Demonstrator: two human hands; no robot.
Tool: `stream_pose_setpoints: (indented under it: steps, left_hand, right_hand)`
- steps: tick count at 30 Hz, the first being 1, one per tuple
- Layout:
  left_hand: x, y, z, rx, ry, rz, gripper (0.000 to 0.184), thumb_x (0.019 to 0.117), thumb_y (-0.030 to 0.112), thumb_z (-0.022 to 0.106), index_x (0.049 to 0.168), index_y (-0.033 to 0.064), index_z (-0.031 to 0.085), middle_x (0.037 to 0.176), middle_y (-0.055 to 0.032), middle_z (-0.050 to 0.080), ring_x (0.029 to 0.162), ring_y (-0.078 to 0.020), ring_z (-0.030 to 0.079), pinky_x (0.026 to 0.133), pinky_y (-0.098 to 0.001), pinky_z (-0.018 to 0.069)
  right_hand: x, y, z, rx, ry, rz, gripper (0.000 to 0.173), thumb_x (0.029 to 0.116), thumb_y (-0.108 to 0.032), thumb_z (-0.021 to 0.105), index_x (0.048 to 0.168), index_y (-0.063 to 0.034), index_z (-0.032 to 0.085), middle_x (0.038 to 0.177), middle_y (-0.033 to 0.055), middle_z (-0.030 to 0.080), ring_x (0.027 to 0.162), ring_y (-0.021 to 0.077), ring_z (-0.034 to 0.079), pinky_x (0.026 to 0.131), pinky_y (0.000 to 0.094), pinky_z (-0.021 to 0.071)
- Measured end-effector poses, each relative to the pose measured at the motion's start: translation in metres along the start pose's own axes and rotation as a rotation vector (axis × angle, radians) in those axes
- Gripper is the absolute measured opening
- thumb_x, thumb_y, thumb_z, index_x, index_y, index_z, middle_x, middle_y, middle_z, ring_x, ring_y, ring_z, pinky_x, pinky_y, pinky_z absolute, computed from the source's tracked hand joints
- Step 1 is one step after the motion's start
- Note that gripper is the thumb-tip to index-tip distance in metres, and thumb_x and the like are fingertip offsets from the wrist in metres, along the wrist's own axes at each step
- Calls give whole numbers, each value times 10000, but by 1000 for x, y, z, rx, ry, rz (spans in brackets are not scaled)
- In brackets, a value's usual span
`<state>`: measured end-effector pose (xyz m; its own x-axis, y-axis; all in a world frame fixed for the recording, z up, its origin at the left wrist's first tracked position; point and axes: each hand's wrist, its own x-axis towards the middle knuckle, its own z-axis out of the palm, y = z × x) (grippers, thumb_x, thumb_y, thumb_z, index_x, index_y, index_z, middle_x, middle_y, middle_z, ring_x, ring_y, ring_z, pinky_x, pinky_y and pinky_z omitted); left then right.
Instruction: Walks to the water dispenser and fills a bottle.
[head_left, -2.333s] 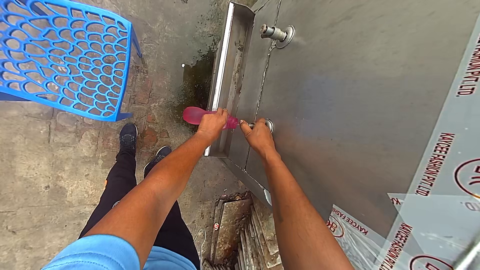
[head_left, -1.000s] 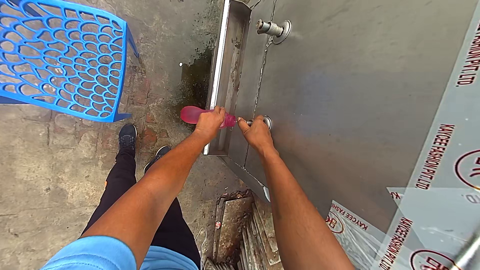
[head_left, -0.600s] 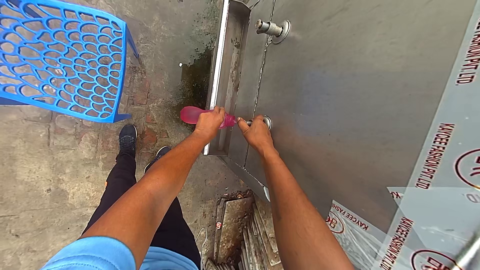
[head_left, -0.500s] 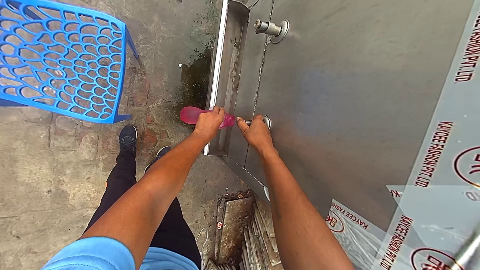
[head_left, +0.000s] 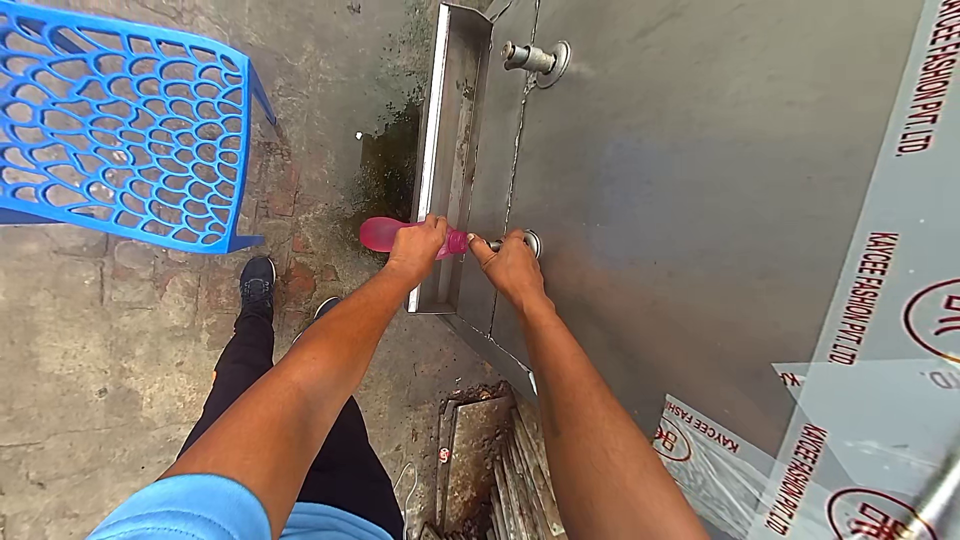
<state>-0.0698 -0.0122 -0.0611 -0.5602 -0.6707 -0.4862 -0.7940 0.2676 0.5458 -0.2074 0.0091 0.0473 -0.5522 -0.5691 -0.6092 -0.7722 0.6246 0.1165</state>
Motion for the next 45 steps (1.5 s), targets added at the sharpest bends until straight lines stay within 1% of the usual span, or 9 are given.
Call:
stream_pose_setpoints:
  steps: [10,16,21,24,28,32,39,42,45]
  left_hand:
    - [-3,-3,1,8,10,12,771,774,17,815,1472,74,490,1376,-173,581,990,-375,710,724,-551,604]
    - [-8,-19,4,-22,49,29,787,782,139,848,1486,104,497,1406,-139,578,981,-348,719,725,-540,613]
    - [-24,-45,10,-161,120,-2,805,831,300,844,1525,135,470,1531,-88,522,1052,-325,720,805,-546,610]
    - [-40,-61,14,-260,216,13,815,808,332,860,1510,147,491,1508,-82,548,1055,-305,728,817,-541,618]
    - [-76,-81,14,-330,354,47,853,743,311,909,1483,134,522,1478,-91,574,1039,-291,735,803,-528,626]
    - [-124,-104,1,-362,451,10,859,731,324,915,1473,122,531,1433,-105,605,1005,-283,735,799,-527,626]
    - [-230,-158,-42,-356,598,-62,831,729,328,913,1451,126,554,1407,-94,627,1157,-255,694,922,-512,608]
    - [-277,-182,-62,-368,668,-93,806,731,351,902,1426,107,578,1348,-104,659,1063,-220,715,870,-458,627]
    - [-322,-204,-75,-350,704,-156,828,731,414,894,1425,88,581,1337,-115,663,996,-200,726,833,-437,636]
  right_hand:
    - [-2,-3,-1,8,-27,20,770,932,-723,545,1269,-30,523,1030,201,678,991,376,690,776,575,551]
    - [-4,-4,-1,20,-15,28,809,908,-751,553,1268,-28,523,1012,202,681,967,372,697,763,579,555]
    - [-5,-5,-2,36,-16,37,832,895,-769,556,1272,-28,528,1020,212,679,974,386,695,763,591,552]
    - [-7,-6,-3,31,-19,39,859,886,-780,558,1282,-18,522,1032,225,681,983,401,696,772,606,549]
    - [-7,-5,-5,25,-31,18,890,871,-794,563,1278,-4,514,1028,234,679,982,412,694,764,612,545]
    - [-7,-5,-6,16,-52,10,945,858,-809,563,1312,16,486,1066,264,674,1014,437,687,784,633,539]
    - [-11,-8,-4,76,-25,-29,983,867,-783,587,1382,42,448,1083,305,675,1019,487,678,827,677,525]
    - [-16,-9,-6,83,-6,-22,999,856,-794,590,1405,28,440,1092,315,674,1035,495,674,839,683,523]
    - [-29,-10,-6,106,43,12,1030,860,-777,606,1497,-2,375,1164,344,654,1102,522,648,875,703,504]
